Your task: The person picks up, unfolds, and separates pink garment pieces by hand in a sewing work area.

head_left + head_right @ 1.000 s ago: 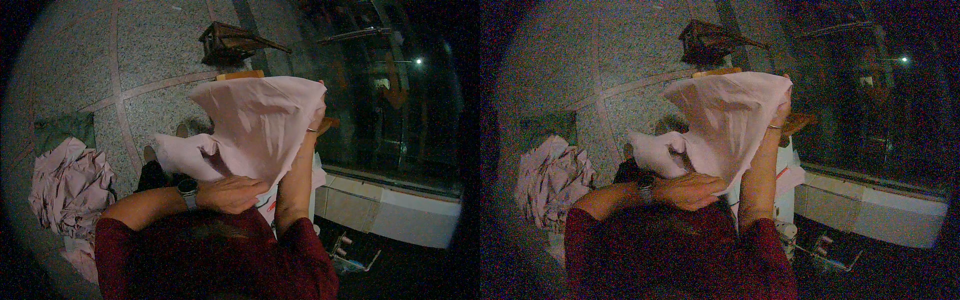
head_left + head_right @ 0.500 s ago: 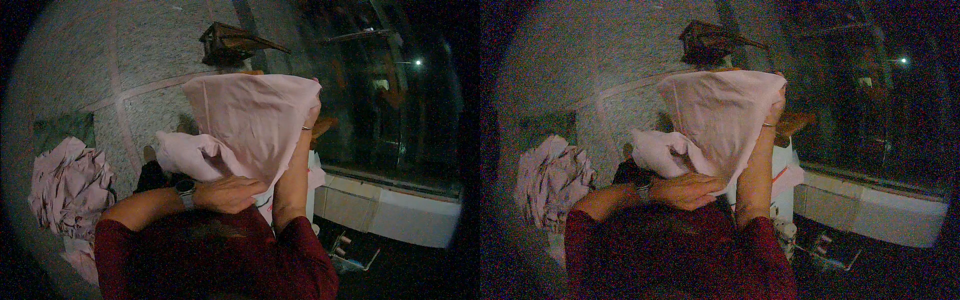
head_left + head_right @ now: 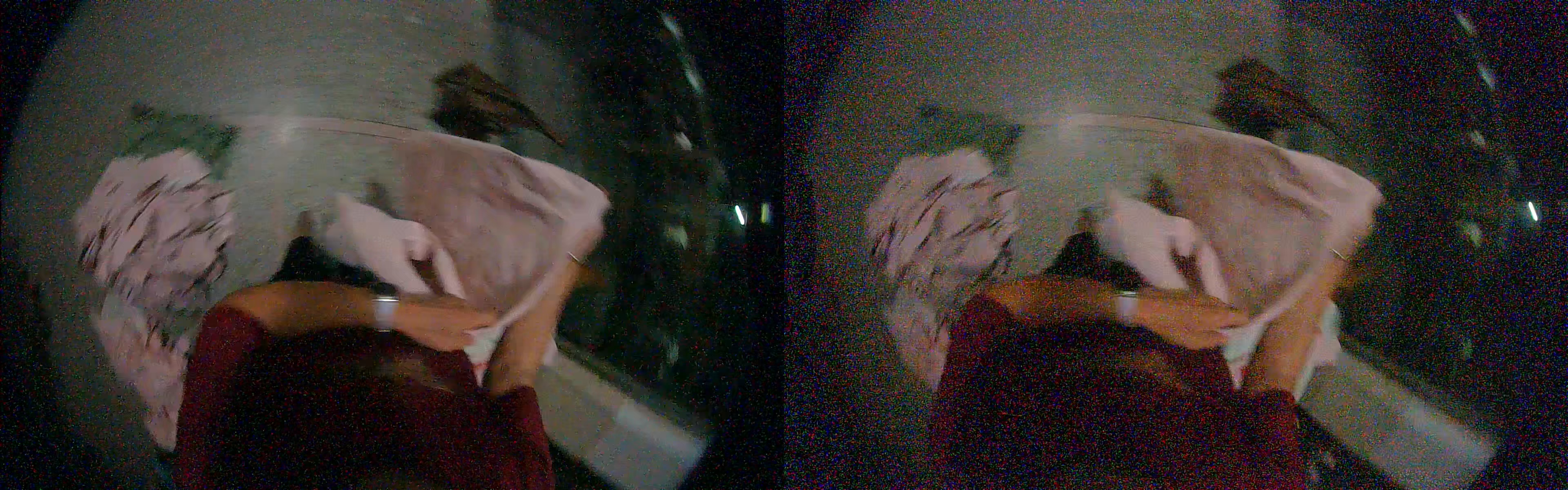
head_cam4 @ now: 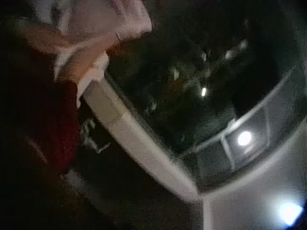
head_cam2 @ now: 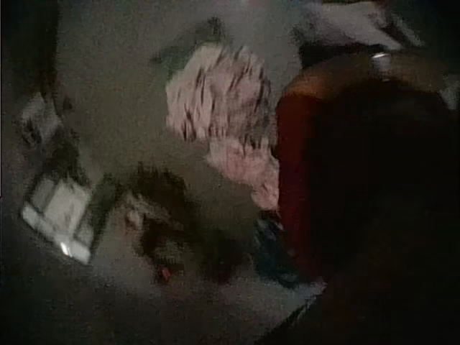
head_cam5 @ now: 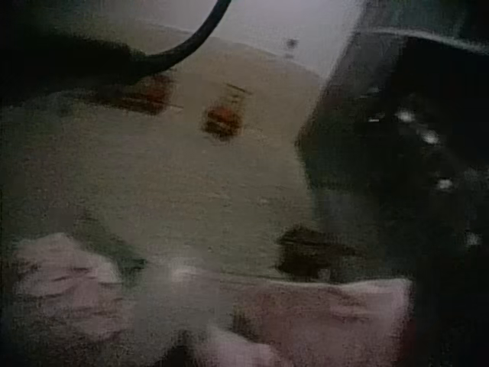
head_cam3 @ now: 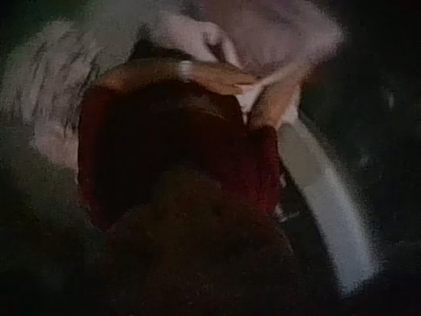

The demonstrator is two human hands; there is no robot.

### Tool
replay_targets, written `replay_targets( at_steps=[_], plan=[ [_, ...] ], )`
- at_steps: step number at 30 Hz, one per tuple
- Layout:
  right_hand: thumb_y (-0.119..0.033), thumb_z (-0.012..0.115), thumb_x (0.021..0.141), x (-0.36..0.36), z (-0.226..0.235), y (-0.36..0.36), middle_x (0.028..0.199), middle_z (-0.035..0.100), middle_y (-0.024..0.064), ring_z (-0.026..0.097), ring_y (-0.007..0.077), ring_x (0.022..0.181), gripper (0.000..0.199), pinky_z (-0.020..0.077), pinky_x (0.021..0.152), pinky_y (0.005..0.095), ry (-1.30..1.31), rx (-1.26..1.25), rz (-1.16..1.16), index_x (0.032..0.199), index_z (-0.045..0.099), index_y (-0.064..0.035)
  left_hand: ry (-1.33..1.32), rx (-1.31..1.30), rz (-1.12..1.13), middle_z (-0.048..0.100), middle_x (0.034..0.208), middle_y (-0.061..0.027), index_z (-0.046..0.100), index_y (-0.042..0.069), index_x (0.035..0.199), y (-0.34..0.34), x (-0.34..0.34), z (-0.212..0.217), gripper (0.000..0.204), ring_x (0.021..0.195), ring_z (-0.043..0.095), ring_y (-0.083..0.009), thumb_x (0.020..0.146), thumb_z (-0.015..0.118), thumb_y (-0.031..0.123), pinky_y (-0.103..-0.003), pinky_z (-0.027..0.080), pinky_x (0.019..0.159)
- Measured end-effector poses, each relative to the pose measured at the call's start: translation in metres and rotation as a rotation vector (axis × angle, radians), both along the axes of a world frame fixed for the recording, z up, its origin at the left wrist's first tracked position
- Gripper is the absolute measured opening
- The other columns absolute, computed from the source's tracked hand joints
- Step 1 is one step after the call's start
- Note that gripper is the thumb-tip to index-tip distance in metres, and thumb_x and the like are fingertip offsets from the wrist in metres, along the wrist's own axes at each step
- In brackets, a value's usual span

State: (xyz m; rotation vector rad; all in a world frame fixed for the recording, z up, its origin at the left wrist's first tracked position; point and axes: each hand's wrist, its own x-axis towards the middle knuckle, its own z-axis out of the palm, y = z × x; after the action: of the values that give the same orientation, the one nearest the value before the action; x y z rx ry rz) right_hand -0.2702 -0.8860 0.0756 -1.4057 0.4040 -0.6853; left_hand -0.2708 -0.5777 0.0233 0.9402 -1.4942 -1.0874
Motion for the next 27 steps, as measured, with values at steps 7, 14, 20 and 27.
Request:
replay_targets(
  at_steps=[7, 14, 20, 27],
  plan=[
    [-0.027, 0.045, 0.097, 0.001, 0.003, 0.027, 0.129, 0.051, 0.0145, 0.052, 0.0271, 0.117, 0.045, 0.0450, 0.097, 0.0413, 0.048, -0.091, 0.230, 0.132, 0.043, -0.0008, -0.075, -0.133, 0.271, 0.052, 0.111, -0.0244, 0.038, 0.000, 0.129, 0.018, 0.002, -0.040, 0.044, 0.102, 0.053, -0.0413, 0.092, 0.046, 0.022, -0.049, 0.042, 0.090],
    [-0.034, 0.051, 0.095, 0.076, -0.011, 0.005, 0.126, 0.052, 0.0143, 0.052, 0.0285, 0.115, 0.046, 0.0463, 0.094, 0.0417, 0.138, -0.101, 0.045, 0.127, 0.047, -0.0013, 0.142, -0.008, 0.665, 0.053, 0.089, -0.0160, 0.050, 0.003, 0.110, -0.002, 0.056, -0.066, 0.028, 0.085, 0.055, -0.0313, 0.088, 0.051, 0.021, -0.041, 0.047, 0.077],
    [-0.030, 0.054, 0.094, 0.149, -0.010, 0.070, 0.109, 0.059, 0.0099, 0.058, 0.0213, 0.098, 0.033, 0.0492, 0.080, 0.0348, 0.238, -0.221, 0.497, 0.113, 0.054, -0.0030, 0.547, 0.087, 1.086, 0.053, 0.101, -0.0100, 0.048, 0.005, 0.119, -0.039, 0.109, -0.098, 0.039, 0.094, 0.053, -0.0216, 0.083, 0.054, 0.015, -0.033, 0.046, 0.080],
    [-0.015, 0.054, 0.095, 0.199, -0.053, 0.172, 0.087, 0.059, -0.0003, 0.055, 0.0099, 0.078, 0.015, 0.0445, 0.070, 0.0246, 0.393, -0.237, 0.993, 0.103, 0.059, -0.0034, 0.433, 0.174, 1.374, 0.046, 0.100, -0.0135, 0.029, -0.002, 0.124, -0.003, 0.177, -0.108, 0.061, 0.092, 0.047, -0.0231, 0.075, 0.062, 0.014, -0.034, 0.043, 0.078]
  ],
)
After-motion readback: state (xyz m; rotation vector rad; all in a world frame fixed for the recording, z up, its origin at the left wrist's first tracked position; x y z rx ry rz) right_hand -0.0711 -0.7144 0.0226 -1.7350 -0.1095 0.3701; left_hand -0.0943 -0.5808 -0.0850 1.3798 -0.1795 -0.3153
